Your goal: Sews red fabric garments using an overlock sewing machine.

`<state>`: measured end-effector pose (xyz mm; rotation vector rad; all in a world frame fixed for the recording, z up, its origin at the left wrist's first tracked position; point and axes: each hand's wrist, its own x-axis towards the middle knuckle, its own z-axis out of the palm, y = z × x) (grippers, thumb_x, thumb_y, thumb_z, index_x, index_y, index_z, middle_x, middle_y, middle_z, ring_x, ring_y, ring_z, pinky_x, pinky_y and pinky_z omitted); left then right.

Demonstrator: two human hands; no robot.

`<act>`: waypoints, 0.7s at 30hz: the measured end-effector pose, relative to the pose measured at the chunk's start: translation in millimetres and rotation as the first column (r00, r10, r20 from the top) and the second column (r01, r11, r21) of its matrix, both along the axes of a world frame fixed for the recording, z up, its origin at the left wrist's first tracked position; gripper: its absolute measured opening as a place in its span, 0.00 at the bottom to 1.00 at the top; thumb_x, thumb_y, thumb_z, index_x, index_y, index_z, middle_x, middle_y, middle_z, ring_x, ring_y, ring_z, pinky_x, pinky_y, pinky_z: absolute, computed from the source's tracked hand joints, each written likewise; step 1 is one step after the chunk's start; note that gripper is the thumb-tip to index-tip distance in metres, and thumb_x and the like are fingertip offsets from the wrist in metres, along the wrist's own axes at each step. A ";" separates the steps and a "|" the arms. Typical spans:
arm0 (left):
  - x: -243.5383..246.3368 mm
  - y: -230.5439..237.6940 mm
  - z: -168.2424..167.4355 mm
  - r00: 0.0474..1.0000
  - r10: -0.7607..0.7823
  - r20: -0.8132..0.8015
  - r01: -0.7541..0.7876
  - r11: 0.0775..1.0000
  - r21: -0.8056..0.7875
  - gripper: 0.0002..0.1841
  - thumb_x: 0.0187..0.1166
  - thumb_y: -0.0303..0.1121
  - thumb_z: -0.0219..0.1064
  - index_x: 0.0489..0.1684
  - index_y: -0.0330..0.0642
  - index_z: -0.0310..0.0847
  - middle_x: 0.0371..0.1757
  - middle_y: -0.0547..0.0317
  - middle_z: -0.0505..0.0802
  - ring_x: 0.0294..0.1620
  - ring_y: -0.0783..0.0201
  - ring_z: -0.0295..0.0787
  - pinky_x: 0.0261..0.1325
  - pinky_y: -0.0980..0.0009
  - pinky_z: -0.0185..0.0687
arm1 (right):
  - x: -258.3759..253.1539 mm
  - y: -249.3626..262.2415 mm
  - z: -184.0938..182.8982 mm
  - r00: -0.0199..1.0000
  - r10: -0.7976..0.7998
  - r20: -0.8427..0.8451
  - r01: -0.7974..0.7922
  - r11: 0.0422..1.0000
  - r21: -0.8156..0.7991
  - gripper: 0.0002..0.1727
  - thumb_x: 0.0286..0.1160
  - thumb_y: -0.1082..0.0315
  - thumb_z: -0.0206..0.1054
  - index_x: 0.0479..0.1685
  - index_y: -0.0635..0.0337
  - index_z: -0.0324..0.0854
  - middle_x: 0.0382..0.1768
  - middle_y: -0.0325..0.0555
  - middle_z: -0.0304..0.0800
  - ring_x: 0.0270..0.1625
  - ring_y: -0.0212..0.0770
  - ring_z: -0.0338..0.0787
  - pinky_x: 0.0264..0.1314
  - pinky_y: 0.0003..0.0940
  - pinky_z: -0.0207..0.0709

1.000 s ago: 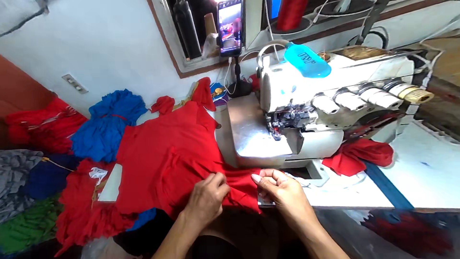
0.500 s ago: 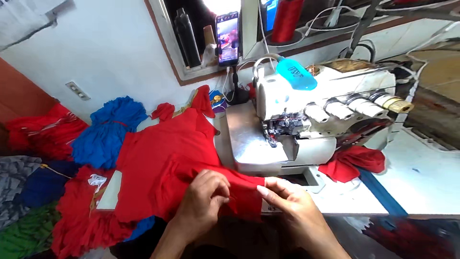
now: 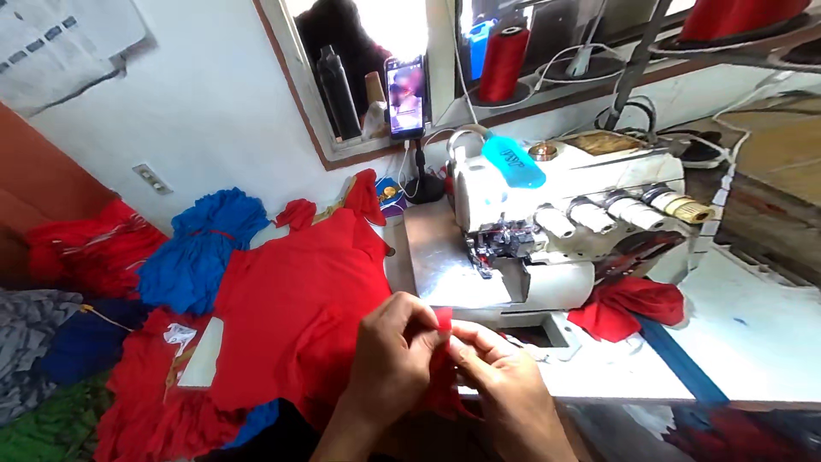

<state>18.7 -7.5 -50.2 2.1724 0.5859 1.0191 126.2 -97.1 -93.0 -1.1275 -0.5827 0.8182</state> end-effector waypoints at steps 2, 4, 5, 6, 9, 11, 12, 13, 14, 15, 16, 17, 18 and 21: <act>1.9 4.0 -6.6 0.998 0.059 -0.004 -0.059 0.997 -0.048 0.06 0.68 0.27 0.78 0.35 0.37 0.87 0.36 0.60 0.93 0.38 0.73 0.91 0.45 0.77 0.89 | -2.2 -0.3 -1.6 1.000 0.019 -0.010 -0.019 1.000 -0.002 0.09 0.77 0.75 0.66 0.51 0.65 0.88 0.34 0.40 0.96 0.32 0.31 0.94 0.32 0.25 0.89; 0.5 1.7 -9.3 0.998 0.065 -0.011 -0.065 0.995 -0.070 0.06 0.67 0.27 0.79 0.35 0.38 0.87 0.36 0.61 0.93 0.38 0.73 0.91 0.44 0.78 0.89 | -4.2 -2.9 -8.8 1.000 0.017 -0.012 -0.017 1.000 0.017 0.11 0.76 0.76 0.65 0.52 0.65 0.88 0.36 0.41 0.96 0.33 0.31 0.94 0.33 0.24 0.89; -0.5 0.1 -10.0 0.998 0.067 -0.016 -0.068 0.994 -0.082 0.06 0.66 0.27 0.79 0.35 0.39 0.88 0.36 0.62 0.93 0.38 0.73 0.91 0.44 0.78 0.89 | -5.0 -4.5 -10.9 1.000 0.021 -0.010 -0.020 1.000 0.022 0.12 0.76 0.76 0.65 0.53 0.66 0.88 0.38 0.42 0.97 0.35 0.31 0.95 0.35 0.24 0.90; -1.0 0.0 -10.1 0.998 0.067 -0.012 -0.068 0.993 -0.093 0.06 0.66 0.26 0.79 0.34 0.39 0.87 0.36 0.62 0.93 0.38 0.73 0.91 0.44 0.78 0.89 | -5.4 -4.8 -11.4 1.000 0.025 -0.011 -0.025 0.999 0.029 0.12 0.76 0.76 0.65 0.54 0.66 0.88 0.39 0.43 0.97 0.36 0.32 0.95 0.37 0.25 0.90; -2.8 1.8 -9.1 0.998 0.060 0.014 -0.058 0.991 -0.120 0.07 0.64 0.25 0.80 0.35 0.38 0.87 0.35 0.61 0.93 0.37 0.73 0.91 0.43 0.78 0.89 | -7.2 -3.4 -11.4 0.999 0.044 -0.014 -0.043 0.998 0.055 0.13 0.76 0.76 0.65 0.56 0.67 0.88 0.41 0.44 0.97 0.38 0.32 0.95 0.39 0.25 0.90; -4.6 1.3 -7.5 0.998 0.068 0.011 -0.066 0.986 -0.155 0.08 0.63 0.25 0.80 0.34 0.39 0.87 0.35 0.62 0.93 0.36 0.73 0.91 0.42 0.78 0.90 | -8.3 -3.1 -13.8 0.999 0.048 0.003 -0.049 0.996 0.079 0.13 0.76 0.76 0.66 0.56 0.67 0.88 0.42 0.43 0.97 0.38 0.32 0.95 0.38 0.24 0.90; -5.1 0.9 -6.5 0.997 0.071 0.006 -0.069 0.982 -0.174 0.08 0.63 0.25 0.81 0.34 0.39 0.87 0.34 0.62 0.93 0.35 0.73 0.91 0.41 0.78 0.90 | -8.5 -3.2 -15.0 0.999 0.052 0.006 -0.053 0.995 0.088 0.13 0.76 0.76 0.66 0.57 0.67 0.88 0.42 0.43 0.97 0.38 0.32 0.95 0.39 0.24 0.90; -5.7 0.7 -5.9 0.997 0.071 0.003 -0.069 0.979 -0.192 0.08 0.63 0.25 0.81 0.34 0.39 0.87 0.33 0.62 0.93 0.34 0.73 0.91 0.40 0.78 0.89 | -8.7 -3.6 -16.0 0.998 0.058 0.004 -0.058 0.994 0.095 0.14 0.76 0.76 0.66 0.57 0.67 0.88 0.42 0.44 0.98 0.38 0.32 0.95 0.39 0.25 0.90; -6.2 0.6 -5.6 0.998 0.068 0.003 -0.065 0.976 -0.209 0.08 0.63 0.24 0.81 0.34 0.39 0.86 0.33 0.62 0.93 0.34 0.72 0.91 0.39 0.78 0.89 | -8.8 -3.9 -16.9 0.998 0.062 0.001 -0.062 0.993 0.101 0.14 0.75 0.77 0.66 0.57 0.67 0.88 0.42 0.44 0.98 0.39 0.32 0.95 0.40 0.25 0.90; -6.5 0.6 -5.3 0.998 0.063 0.005 -0.060 0.972 -0.225 0.09 0.63 0.24 0.81 0.33 0.39 0.86 0.32 0.62 0.93 0.33 0.72 0.91 0.39 0.78 0.89 | -8.9 -4.3 -17.0 0.998 0.064 0.001 -0.064 0.993 0.103 0.14 0.75 0.77 0.66 0.56 0.67 0.88 0.42 0.44 0.97 0.38 0.32 0.95 0.40 0.24 0.90; -6.6 0.5 -4.6 0.998 0.057 0.008 -0.054 0.970 -0.239 0.09 0.63 0.24 0.81 0.33 0.39 0.86 0.32 0.61 0.93 0.33 0.72 0.90 0.39 0.78 0.89 | -8.8 -4.5 -17.1 0.998 0.068 0.005 -0.068 0.992 0.109 0.14 0.75 0.77 0.66 0.56 0.67 0.89 0.42 0.44 0.97 0.38 0.32 0.95 0.40 0.24 0.90; -6.6 0.9 -4.0 0.998 0.056 0.009 -0.052 0.969 -0.241 0.09 0.62 0.24 0.81 0.33 0.39 0.86 0.32 0.61 0.92 0.33 0.72 0.90 0.38 0.78 0.89 | -8.6 -4.3 -17.1 0.998 0.069 0.012 -0.070 0.991 0.115 0.14 0.74 0.77 0.66 0.56 0.67 0.89 0.43 0.44 0.98 0.39 0.32 0.95 0.41 0.24 0.90; -6.8 1.4 -3.5 0.998 0.056 0.008 -0.053 0.970 -0.239 0.09 0.62 0.24 0.82 0.33 0.39 0.86 0.32 0.62 0.92 0.33 0.72 0.90 0.38 0.78 0.88 | -8.5 -4.0 -17.3 0.997 0.068 0.024 -0.071 0.990 0.123 0.14 0.74 0.77 0.66 0.55 0.67 0.89 0.43 0.44 0.98 0.40 0.32 0.95 0.43 0.24 0.90; -9.6 5.3 -1.6 0.997 0.013 -0.071 -0.031 0.964 -0.265 0.11 0.66 0.29 0.80 0.43 0.40 0.87 0.41 0.63 0.93 0.40 0.72 0.91 0.41 0.77 0.89 | -5.7 -2.6 -21.3 0.989 0.084 0.123 -0.106 0.977 0.186 0.15 0.74 0.79 0.64 0.57 0.68 0.88 0.46 0.43 0.97 0.46 0.31 0.95 0.52 0.25 0.90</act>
